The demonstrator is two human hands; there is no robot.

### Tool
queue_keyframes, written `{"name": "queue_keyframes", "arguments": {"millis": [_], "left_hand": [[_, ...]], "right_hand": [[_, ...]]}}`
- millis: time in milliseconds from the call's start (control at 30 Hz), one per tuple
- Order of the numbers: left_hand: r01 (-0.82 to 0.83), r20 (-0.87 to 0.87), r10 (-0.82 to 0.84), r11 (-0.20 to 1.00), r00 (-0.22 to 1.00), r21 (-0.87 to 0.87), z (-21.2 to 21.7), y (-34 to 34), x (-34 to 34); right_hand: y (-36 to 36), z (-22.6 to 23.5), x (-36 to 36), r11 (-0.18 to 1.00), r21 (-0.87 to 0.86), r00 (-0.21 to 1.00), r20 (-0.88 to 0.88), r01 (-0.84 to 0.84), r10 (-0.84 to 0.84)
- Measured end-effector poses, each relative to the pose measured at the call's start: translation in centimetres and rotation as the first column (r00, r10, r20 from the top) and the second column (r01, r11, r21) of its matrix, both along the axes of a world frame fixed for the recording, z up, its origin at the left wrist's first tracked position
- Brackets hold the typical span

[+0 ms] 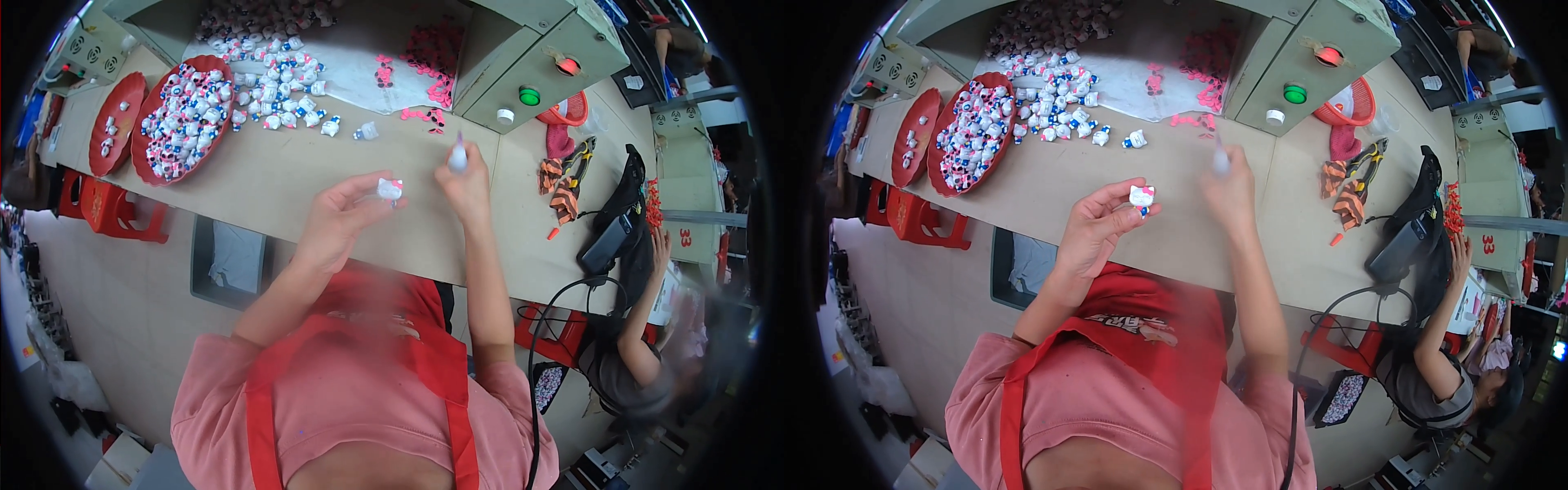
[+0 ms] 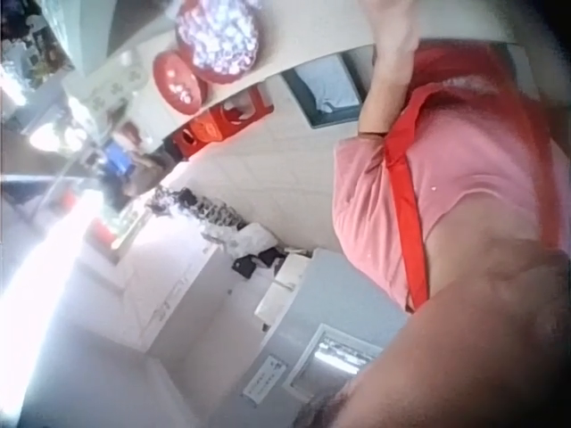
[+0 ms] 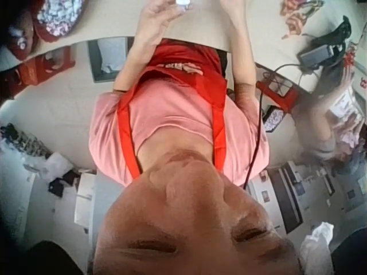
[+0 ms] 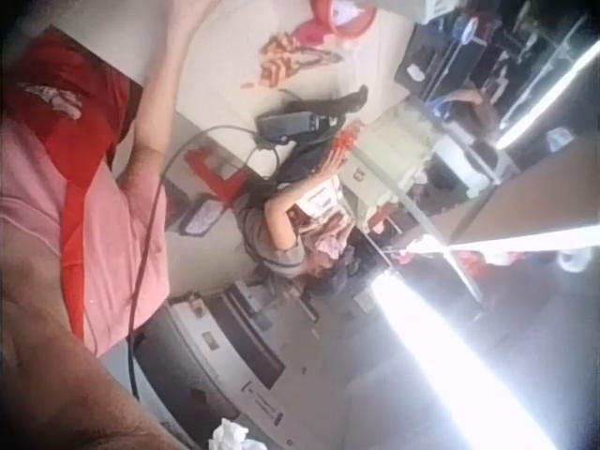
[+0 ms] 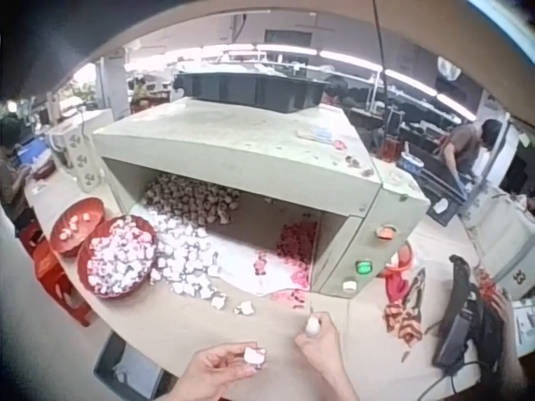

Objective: The person applies glue from a bottle to small figurine parts and assembles them by hand on a production table.

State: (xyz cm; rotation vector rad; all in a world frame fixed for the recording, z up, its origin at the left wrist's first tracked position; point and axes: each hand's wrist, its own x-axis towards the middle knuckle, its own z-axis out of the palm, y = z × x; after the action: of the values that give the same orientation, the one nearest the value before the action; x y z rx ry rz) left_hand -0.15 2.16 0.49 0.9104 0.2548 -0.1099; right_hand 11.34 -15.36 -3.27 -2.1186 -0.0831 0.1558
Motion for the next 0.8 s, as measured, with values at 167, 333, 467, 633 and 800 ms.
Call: {"name": "queue_keyframes", "arguments": {"millis": [167,333,467,633,800], "left_hand": [[-0.033,0.011,0.033,0.999,0.999,0.006,-0.4,0.2,-0.1],[-0.025,-0.014,0.025,1.0,1.0,0.002,-0.6,-0.3,0.3],[-0.001,-0.008,0.001,1.0,1.0,0.005,-0.2,-0.4,0.3],[-0.05,0.012,0.049,0.998,0.999,0.045,-0.5,-0.3,0.2],[-0.083,0.056,0.076,0.987,0.996,0.135,-0.4,-0.6,0.1]], "right_hand": [[1.6,-0.7,3.8,0.912,-0.409,0.919,0.37,0.028,0.138],[1.0,-0.9,2.0,0.9,-0.433,0.94,0.28,-0.057,0.195],[1.1,0.5,2.8,0.897,-0.422,0.967,0.143,-0.133,0.21],[-0.1,0.5,1.9,0.886,-0.425,0.972,0.055,-0.184,0.229],[-0.7,5.6,-3.4,0.883,0.468,0.961,-0.231,-0.025,0.15]]}}
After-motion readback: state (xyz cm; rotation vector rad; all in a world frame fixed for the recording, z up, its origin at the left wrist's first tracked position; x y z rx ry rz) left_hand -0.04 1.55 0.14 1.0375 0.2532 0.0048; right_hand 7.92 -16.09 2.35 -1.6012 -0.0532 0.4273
